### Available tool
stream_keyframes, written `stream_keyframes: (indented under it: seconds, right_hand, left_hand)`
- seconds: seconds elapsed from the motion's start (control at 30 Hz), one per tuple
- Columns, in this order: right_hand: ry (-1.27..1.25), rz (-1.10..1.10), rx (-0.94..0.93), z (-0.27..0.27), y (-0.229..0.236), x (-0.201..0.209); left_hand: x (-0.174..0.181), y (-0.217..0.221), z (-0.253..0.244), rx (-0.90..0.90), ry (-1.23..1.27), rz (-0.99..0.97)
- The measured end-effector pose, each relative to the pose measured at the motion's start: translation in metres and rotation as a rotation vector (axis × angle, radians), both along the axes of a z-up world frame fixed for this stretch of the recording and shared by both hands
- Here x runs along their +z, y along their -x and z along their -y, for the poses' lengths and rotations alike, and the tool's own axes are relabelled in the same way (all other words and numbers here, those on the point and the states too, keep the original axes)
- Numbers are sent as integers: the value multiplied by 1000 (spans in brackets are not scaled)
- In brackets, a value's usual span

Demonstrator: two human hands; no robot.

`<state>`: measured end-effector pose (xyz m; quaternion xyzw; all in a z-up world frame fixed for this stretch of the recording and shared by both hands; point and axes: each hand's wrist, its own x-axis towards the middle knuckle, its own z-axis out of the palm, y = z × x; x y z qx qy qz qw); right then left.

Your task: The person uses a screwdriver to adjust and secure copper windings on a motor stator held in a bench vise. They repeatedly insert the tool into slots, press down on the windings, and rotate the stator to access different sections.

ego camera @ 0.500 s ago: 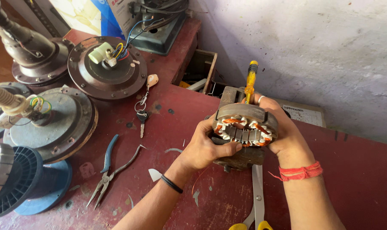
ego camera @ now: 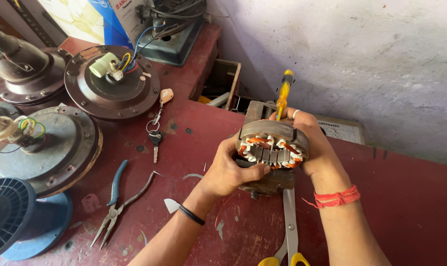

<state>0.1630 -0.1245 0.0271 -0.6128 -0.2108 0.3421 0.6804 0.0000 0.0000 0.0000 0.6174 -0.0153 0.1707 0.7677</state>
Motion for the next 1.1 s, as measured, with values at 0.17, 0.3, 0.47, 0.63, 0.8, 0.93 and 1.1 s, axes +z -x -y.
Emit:
stream_keyframes:
  seconds: [0.17,0.3,0.47,0.63,0.8,0.93,1.1]
  right_hand:
    - [-153,6,-143,10,1,8]
    - [-426,137,-526,43,9,34]
    - [-632,579,-859,68,85,29]
    - [-304,804,-896,64,169,17]
    - [-196,913,-861,44,210,15]
    - [-98,955,-917,30,219,14]
    - [18,1149,-952,22,217,21]
  left_hand:
    - [-1,-1,-3,-20,33,20]
    - [0,1,-5,-25,1,59]
    - [7,2,-13,-69,-28,30]
    - [8,4,-17,-106,-44,21]
    - [8,2,-19,-97,-63,-80]
    - [10,5,-20,-100,-63,-64]
    - [16,8,-19,-122,-12,-66]
